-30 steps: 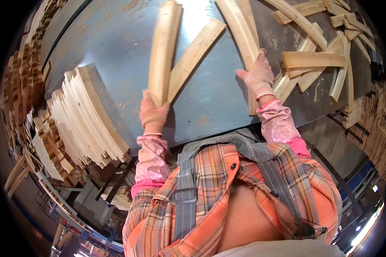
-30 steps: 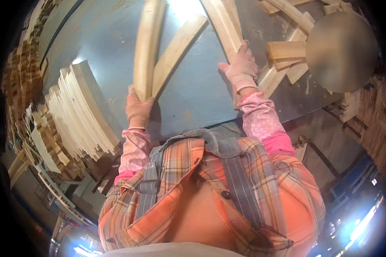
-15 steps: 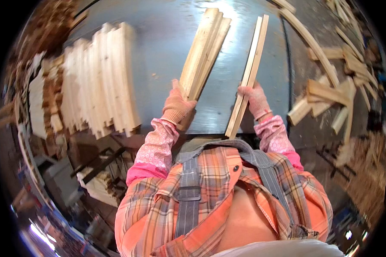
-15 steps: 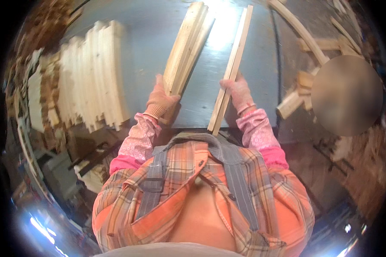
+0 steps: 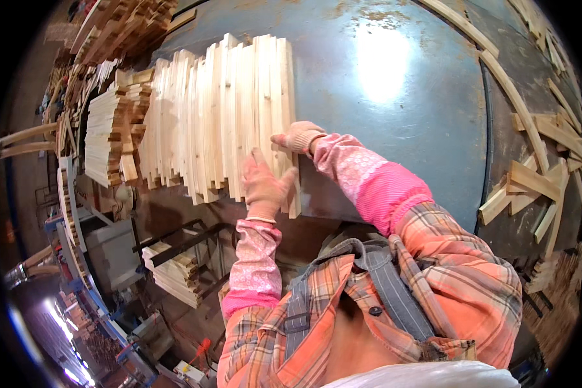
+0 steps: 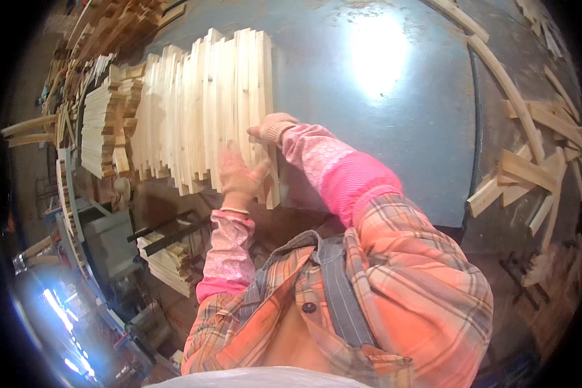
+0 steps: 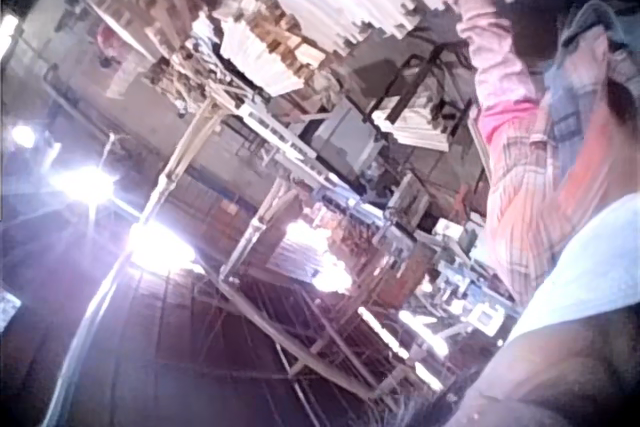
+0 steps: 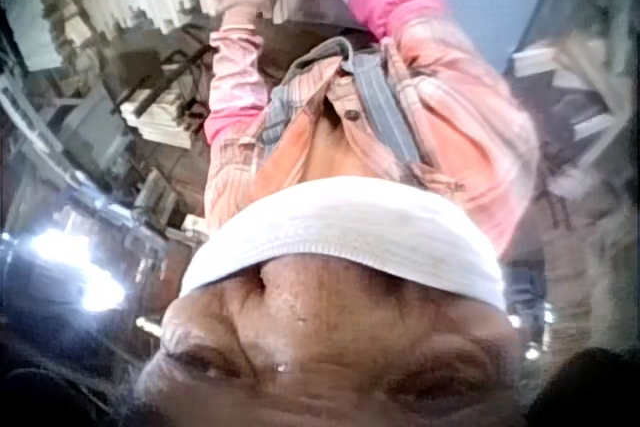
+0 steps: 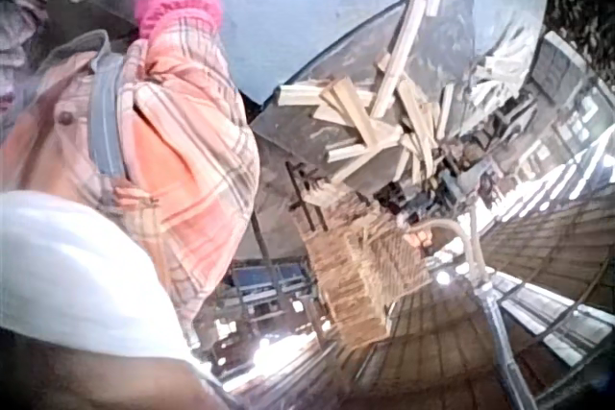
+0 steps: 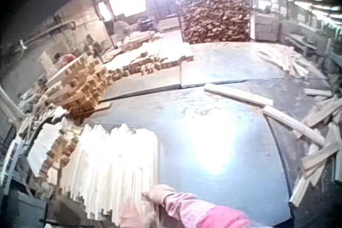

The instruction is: The person picks up thin wooden planks from a pile and arranges them into a neat stack on a metal table. They repeatedly pick up individual planks or small groups, align them, and place them onto the growing stack.

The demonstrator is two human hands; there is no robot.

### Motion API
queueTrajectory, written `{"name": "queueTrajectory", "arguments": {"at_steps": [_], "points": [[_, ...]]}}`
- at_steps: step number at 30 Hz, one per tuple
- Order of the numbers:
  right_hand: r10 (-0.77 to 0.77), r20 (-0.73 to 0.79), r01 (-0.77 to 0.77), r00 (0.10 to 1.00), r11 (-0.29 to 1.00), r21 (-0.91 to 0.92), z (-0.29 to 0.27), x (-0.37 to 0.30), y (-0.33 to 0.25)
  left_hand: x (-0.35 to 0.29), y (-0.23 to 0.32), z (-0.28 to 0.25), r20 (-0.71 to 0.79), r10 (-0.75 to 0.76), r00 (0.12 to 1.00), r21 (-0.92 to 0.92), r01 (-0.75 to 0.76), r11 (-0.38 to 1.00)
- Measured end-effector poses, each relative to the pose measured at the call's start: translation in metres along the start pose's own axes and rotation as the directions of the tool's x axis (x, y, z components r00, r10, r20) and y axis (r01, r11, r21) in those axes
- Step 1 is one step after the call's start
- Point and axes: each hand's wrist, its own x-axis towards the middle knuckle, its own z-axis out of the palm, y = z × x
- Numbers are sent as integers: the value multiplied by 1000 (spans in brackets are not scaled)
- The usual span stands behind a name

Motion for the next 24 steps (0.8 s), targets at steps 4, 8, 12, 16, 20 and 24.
{"name": "queueTrajectory", "arguments": {"at_steps": [4,8,12,16,20,24], "points": [[-268,125,275,955,961,-40,24,-4,35,-29,11,12,310,-76,948,115,41,992],[-159,-224,120,962,976,-181,-92,-32,116,-45,11,28,-20,-127,992,-28,126,992],[148,-789,-361,596,927,-98,-267,-95,280,-2,26,27,-8,-79,997,-130,77,989],[314,-827,-649,467,757,-79,-342,-206,429,52,127,34,-47,34,998,-404,-50,913],[327,-810,-699,487,702,-137,-350,-203,499,90,306,40,408,286,867,-902,333,276],[76,-530,-284,845,903,-323,-346,-202,389,108,422,128,441,722,533,-637,753,-167]]}}
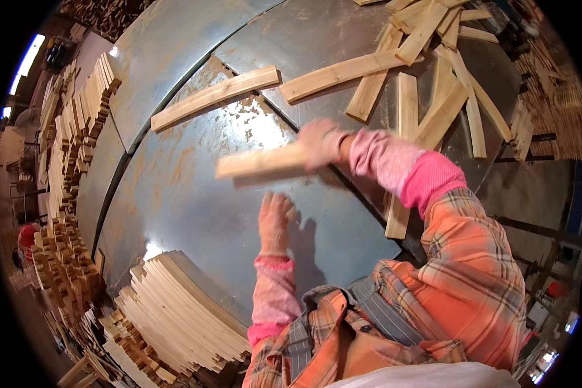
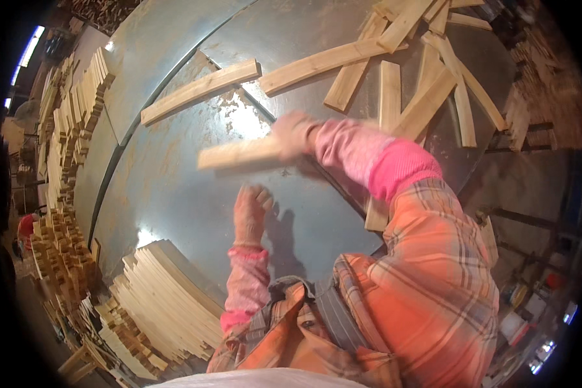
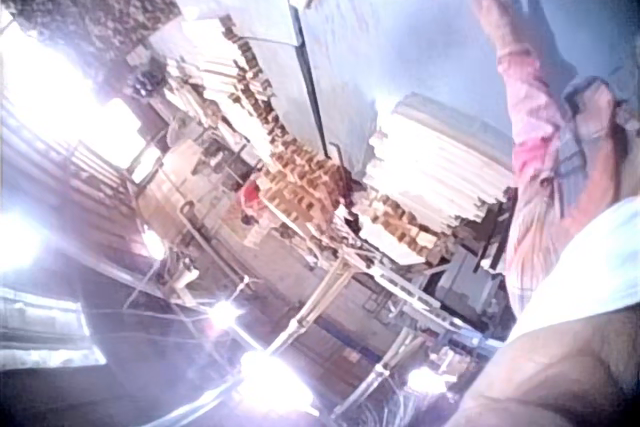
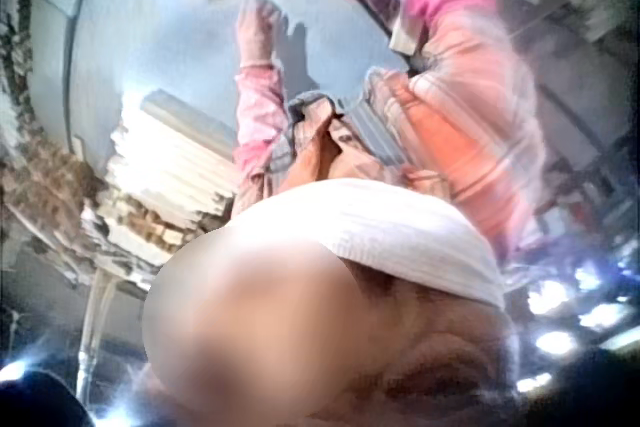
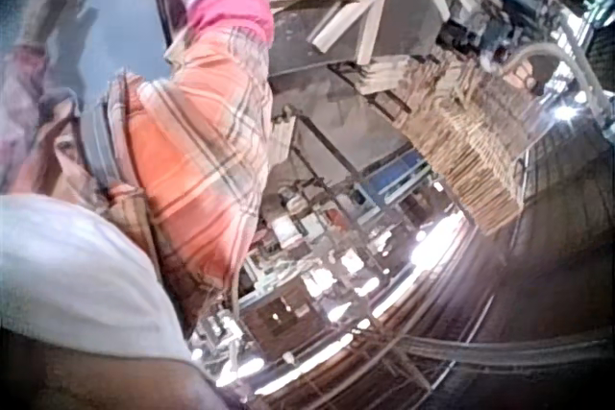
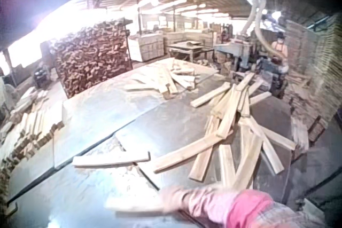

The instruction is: The person picks up thin wooden planks from a pile and arranges them into a neat stack on a metal table. They repeatedly pick up individual planks or small groups, align them, and place them onto the growing stack.

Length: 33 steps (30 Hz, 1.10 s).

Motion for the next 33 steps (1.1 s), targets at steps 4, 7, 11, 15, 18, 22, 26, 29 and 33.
{"name": "queueTrajectory", "arguments": {"at_steps": [4,7,11,15,18,22,26,29,33], "points": [[-386,303,293,872,905,310,-9,35,-42,36,-13,34,-97,535,839,931,-114,348],[-142,-191,173,971,973,155,-47,117,-7,22,20,-17,-191,451,872,888,-42,458],[130,-302,-125,944,991,38,-89,199,59,-5,81,-25,-667,208,716,295,-3,955],[66,-129,-51,989,992,114,-40,215,26,-15,111,-96,-703,360,613,458,3,889],[-203,171,142,964,938,316,-6,113,-18,20,126,-53,-780,277,562,395,97,914],[-327,246,210,912,890,404,51,9,-44,65,99,-13,-665,479,573,722,326,611],[-119,-59,133,991,869,476,-8,11,41,74,75,2,-710,535,459,702,398,590],[142,-241,-107,960,982,155,-57,42,171,55,75,-18,-739,474,479,665,406,627],[182,-166,-192,969,980,-46,-59,4,250,11,60,2,-742,497,450,671,497,550]]}}
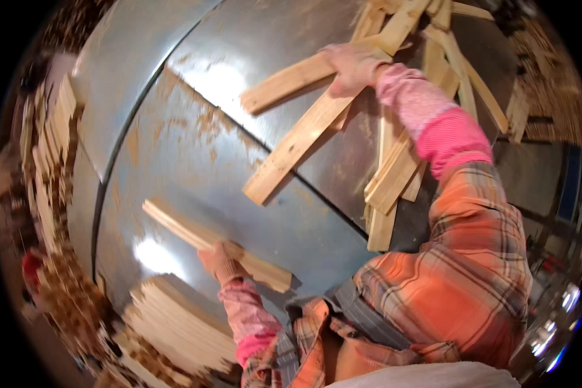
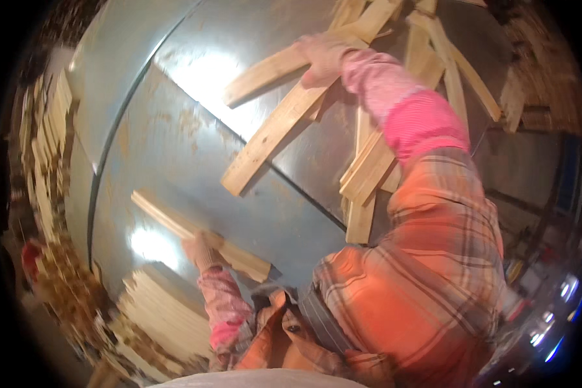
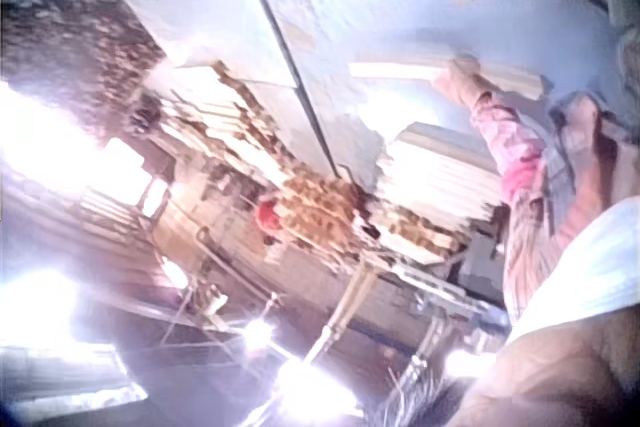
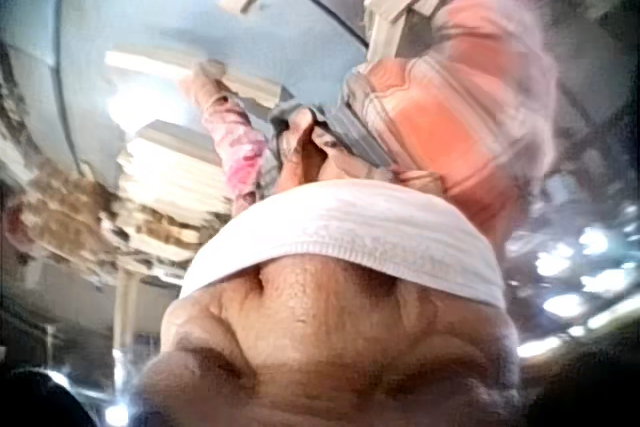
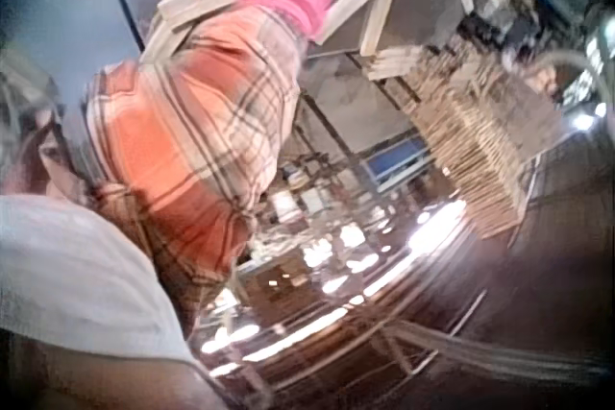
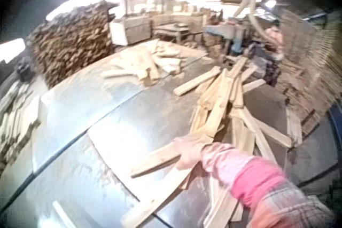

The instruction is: The person picks up thin wooden planks from a pile and arranges them into a neat stack on a metal table. They repeatedly pick up individual planks or small groups, align them, and place them onto the growing stack.

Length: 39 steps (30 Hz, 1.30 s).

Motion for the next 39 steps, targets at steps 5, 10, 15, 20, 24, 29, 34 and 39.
{"name": "queueTrajectory", "arguments": {"at_steps": [5,10,15,20,24,29,34,39], "points": [[-234,233,277,944,945,-175,24,-67,-70,11,-60,-15,-127,-54,990,0,54,999],[-151,244,180,958,979,-100,53,-106,-75,-3,-48,-15,-119,-41,992,-63,34,997],[72,77,-66,994,995,-80,6,-59,-46,11,-74,-14,-97,-59,994,-112,48,992],[89,-5,-90,996,996,-8,-5,5,3,5,-56,-10,-103,-41,994,5,42,999],[217,-45,-214,975,975,58,13,40,-53,4,-64,-7,-116,31,993,-191,-53,980],[45,-202,-57,978,997,-50,64,31,-121,8,-62,-1,68,38,997,-385,-9,923],[-117,107,82,987,954,288,22,-30,-215,-3,-42,-11,1,-60,998,-306,58,950],[-358,229,99,905,702,705,34,-9,-287,28,-52,-31,-131,-34,991,227,64,972]]}}
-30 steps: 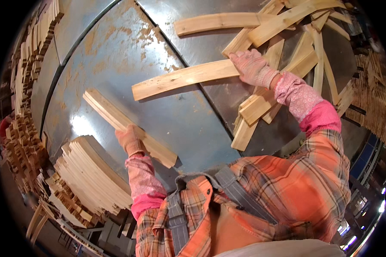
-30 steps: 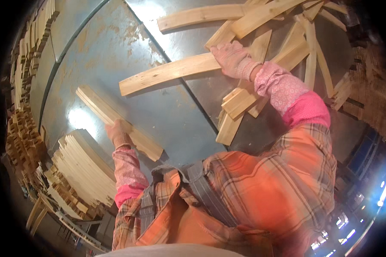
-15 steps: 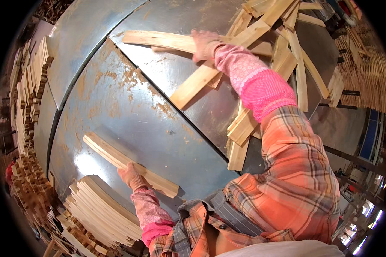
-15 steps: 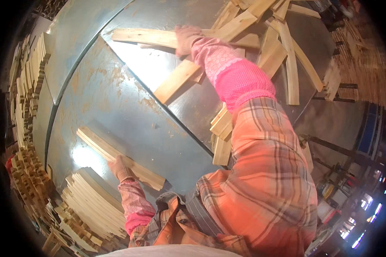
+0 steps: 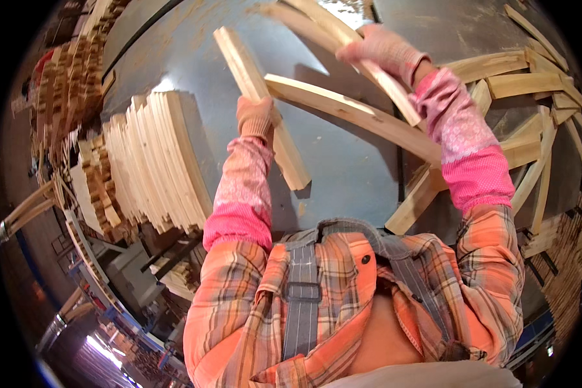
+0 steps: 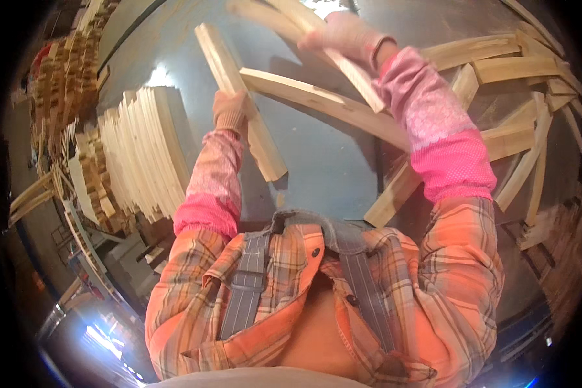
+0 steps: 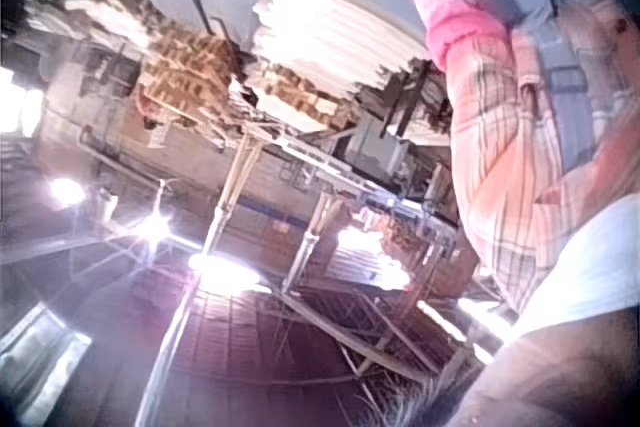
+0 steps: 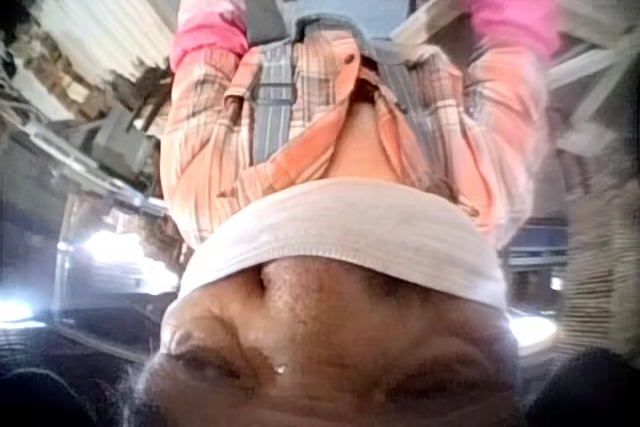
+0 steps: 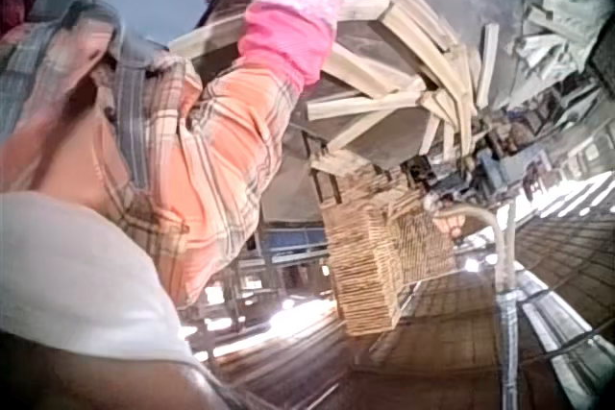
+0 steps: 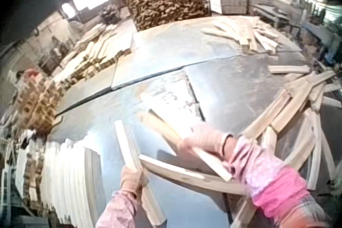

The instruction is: The person picks up thin wooden planks from a pile and arranges them into a neat stack on a metal table. They repeatedly pick up individual planks or small groups, align them, and place them onto the growing stack.

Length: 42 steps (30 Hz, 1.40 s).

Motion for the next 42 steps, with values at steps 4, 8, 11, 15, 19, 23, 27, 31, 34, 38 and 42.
{"name": "queueTrajectory", "arguments": {"at_steps": [4,8,11,15,19,23,27,31,34,38,42], "points": [[-42,102,-20,994,844,536,13,9,-29,6,-32,-29,103,-12,995,2,12,1000],[-55,144,-81,988,608,790,40,-59,-39,-21,-59,-54,161,-75,984,162,48,986],[69,253,-257,965,449,856,114,-125,-32,-53,-103,-70,235,-70,970,-95,94,991],[-59,393,-292,918,570,768,248,-153,-6,-55,-130,-87,198,-49,979,-29,56,998],[-1,354,-282,935,603,746,285,-144,-60,-35,-147,-114,147,-88,985,48,82,996],[-17,333,-174,943,826,536,369,-70,-85,4,-173,-160,49,-35,998,160,27,987],[-70,402,112,913,990,-82,426,-48,-136,13,-193,-174,-30,440,897,356,-402,844],[-84,232,159,969,931,-330,394,-78,-145,3,-256,-149,-59,509,858,377,-453,808],[-89,-240,-52,967,849,-526,313,-100,-111,2,-280,-156,-146,524,839,374,-444,814],[192,-128,-231,973,808,-542,321,-116,-53,12,-315,-182,-151,520,841,421,-421,803],[72,-149,-101,986,974,-202,342,-82,-110,23,-293,-180,-145,514,846,95,-505,858]]}}
